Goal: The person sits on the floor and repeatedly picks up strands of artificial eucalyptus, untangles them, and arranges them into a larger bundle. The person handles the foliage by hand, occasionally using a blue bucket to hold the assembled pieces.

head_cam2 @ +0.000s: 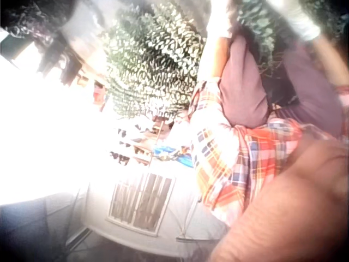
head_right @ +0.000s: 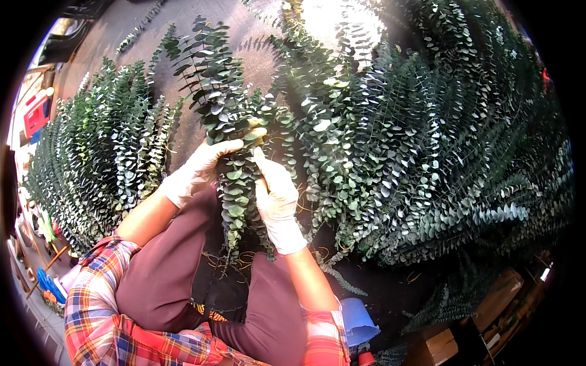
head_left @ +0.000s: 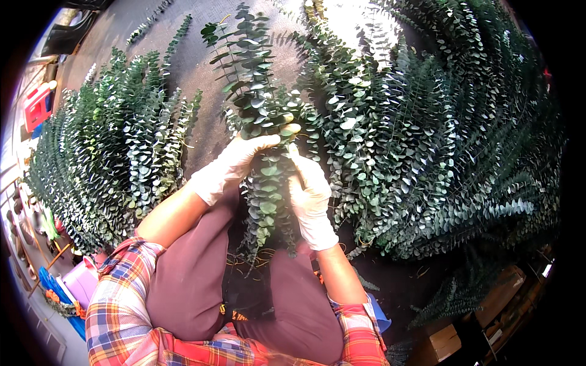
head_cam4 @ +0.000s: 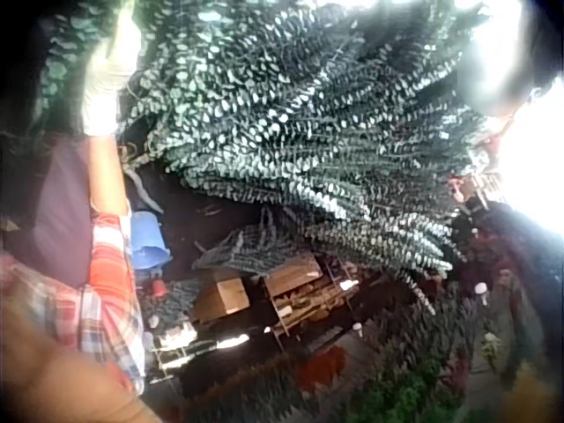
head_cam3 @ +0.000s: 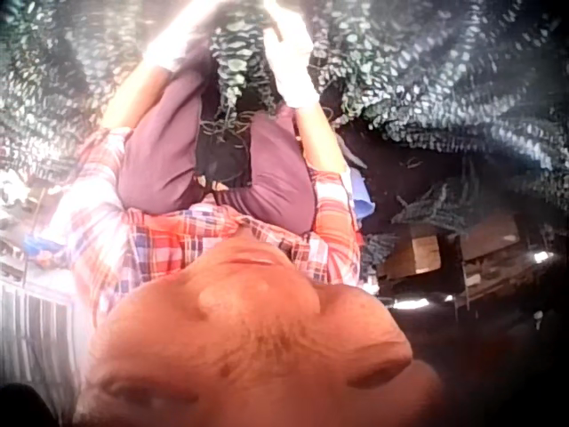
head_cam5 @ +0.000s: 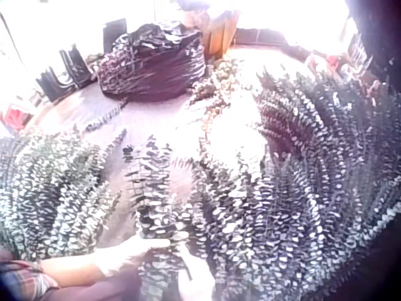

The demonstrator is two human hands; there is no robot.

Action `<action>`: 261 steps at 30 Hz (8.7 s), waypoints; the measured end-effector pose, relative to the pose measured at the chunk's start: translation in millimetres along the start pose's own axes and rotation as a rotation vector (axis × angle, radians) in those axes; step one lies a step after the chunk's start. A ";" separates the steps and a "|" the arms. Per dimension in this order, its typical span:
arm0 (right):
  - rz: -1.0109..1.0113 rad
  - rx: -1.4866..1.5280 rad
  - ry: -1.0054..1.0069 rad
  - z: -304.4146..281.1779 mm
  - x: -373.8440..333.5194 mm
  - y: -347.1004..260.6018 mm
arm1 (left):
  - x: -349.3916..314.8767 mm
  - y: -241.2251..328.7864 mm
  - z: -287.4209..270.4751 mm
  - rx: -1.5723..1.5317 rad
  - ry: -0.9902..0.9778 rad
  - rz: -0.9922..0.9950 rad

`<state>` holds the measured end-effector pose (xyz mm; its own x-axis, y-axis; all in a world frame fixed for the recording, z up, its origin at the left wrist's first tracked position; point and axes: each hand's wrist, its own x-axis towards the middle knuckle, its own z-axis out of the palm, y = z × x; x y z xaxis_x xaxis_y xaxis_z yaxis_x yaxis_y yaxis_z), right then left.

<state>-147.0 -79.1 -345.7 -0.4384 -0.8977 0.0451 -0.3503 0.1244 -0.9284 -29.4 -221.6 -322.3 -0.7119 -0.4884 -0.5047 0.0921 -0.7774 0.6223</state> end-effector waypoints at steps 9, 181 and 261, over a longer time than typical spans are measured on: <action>0.046 0.066 -0.100 -6.1 11.3 -17.7 | -5.0 -4.3 -5.7 -0.182 0.143 -0.092; 0.351 -0.017 -0.291 -36.2 -14.6 3.7 | -8.2 -10.5 -21.6 -0.057 0.069 -0.217; 0.112 -0.096 -0.269 -3.8 -57.9 -6.5 | -30.6 2.4 -16.6 -0.232 0.004 -0.275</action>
<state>-122.4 -26.4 -340.8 -0.2484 -0.9541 -0.1670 -0.3941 0.2570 -0.8824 4.2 -215.1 -315.3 -0.7291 -0.2493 -0.6373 0.0530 -0.9491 0.3106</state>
